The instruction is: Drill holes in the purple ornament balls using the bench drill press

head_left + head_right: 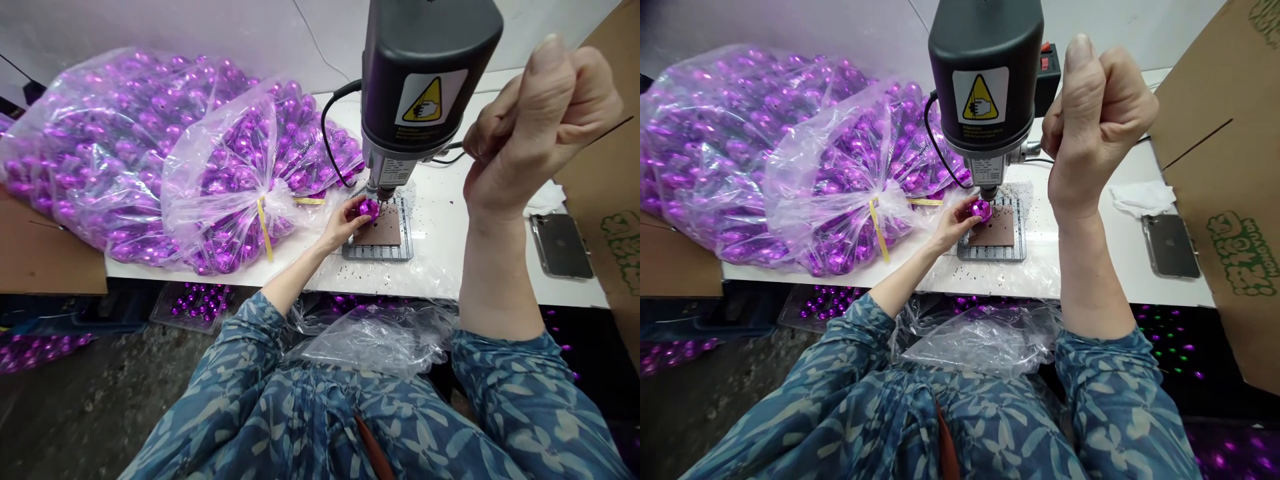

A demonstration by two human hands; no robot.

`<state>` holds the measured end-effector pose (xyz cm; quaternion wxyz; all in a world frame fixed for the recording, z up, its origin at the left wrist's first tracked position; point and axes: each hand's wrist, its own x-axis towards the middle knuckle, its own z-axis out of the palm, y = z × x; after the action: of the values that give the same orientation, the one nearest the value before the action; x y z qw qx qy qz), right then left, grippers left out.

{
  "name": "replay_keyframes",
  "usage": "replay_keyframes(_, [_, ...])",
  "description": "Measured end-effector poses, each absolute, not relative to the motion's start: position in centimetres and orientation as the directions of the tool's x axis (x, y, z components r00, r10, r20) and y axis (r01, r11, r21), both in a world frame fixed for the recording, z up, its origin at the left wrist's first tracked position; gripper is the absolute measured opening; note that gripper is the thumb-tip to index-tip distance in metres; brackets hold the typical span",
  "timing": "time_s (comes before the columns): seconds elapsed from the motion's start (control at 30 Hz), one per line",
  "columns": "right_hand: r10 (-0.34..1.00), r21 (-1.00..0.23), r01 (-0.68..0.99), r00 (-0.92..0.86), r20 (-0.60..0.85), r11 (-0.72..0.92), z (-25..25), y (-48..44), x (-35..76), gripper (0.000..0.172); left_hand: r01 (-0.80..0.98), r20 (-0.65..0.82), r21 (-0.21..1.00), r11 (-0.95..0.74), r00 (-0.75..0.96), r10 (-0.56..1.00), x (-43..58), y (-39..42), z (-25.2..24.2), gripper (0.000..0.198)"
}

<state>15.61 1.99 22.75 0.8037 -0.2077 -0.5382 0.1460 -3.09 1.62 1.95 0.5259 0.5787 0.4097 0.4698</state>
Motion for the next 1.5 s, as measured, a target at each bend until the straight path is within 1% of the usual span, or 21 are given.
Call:
replay_keyframes(0.13, [0.466,-0.491,-0.031,0.374,0.802,0.871,22.9,1.8,15.7,0.061,0.025,0.097,0.994,-0.106,0.228,0.969,-2.5,1.9,1.6,0.069])
replay_keyframes(0.23, [0.473,-0.496,-0.039,0.373,0.799,0.868,22.9,1.7,15.7,0.061,0.082,0.114,0.987,-0.137,0.241,0.964,-2.2,1.8,1.6,0.067])
replay_keyframes(0.37, [0.499,-0.523,-0.041,0.370,0.783,0.851,22.9,1.5,15.6,0.059,0.180,0.198,0.952,-0.249,0.264,0.944,-1.9,0.7,2.2,0.060])
replay_keyframes(0.47, [0.487,-0.519,-0.019,0.374,0.789,0.855,22.9,1.4,15.6,0.061,0.235,0.248,0.920,-0.313,0.269,0.931,-1.5,-0.3,2.5,0.056])
replay_keyframes(0.6, [0.485,-0.518,-0.006,0.362,0.796,0.855,23.0,1.4,15.6,0.061,0.199,0.268,0.926,-0.321,0.253,0.930,-0.8,-1.0,2.1,0.059])
replay_keyframes(0.77, [0.447,-0.487,0.013,0.376,0.812,0.873,23.0,1.7,15.6,0.064,0.154,0.258,0.944,-0.290,0.196,0.946,-0.1,-1.0,1.5,0.051])
replay_keyframes(1.0, [0.441,-0.482,-0.001,0.405,0.801,0.876,21.9,1.3,15.7,0.064,0.086,0.235,0.964,-0.253,0.179,0.955,0.1,-0.9,1.1,0.057])
replay_keyframes(1.2, [0.428,-0.465,-0.025,0.436,0.792,0.885,20.2,0.0,15.3,0.074,0.074,0.252,0.961,-0.267,0.172,0.952,0.2,-0.8,0.6,0.057])
replay_keyframes(1.3, [0.392,-0.441,-0.002,0.463,0.795,0.898,19.5,0.1,15.2,0.074,0.073,0.270,0.956,-0.285,0.169,0.948,0.2,-0.7,0.4,0.057])
replay_keyframes(1.37, [0.328,-0.390,0.036,0.475,0.817,0.920,19.0,0.7,15.4,0.072,0.082,0.270,0.954,-0.288,0.173,0.947,0.2,-0.8,0.3,0.057])
replay_keyframes(1.5, [0.207,-0.279,0.091,0.467,0.860,0.956,17.5,2.0,16.3,0.076,0.106,0.275,0.948,-0.299,0.191,0.942,0.0,-0.8,0.4,0.057])
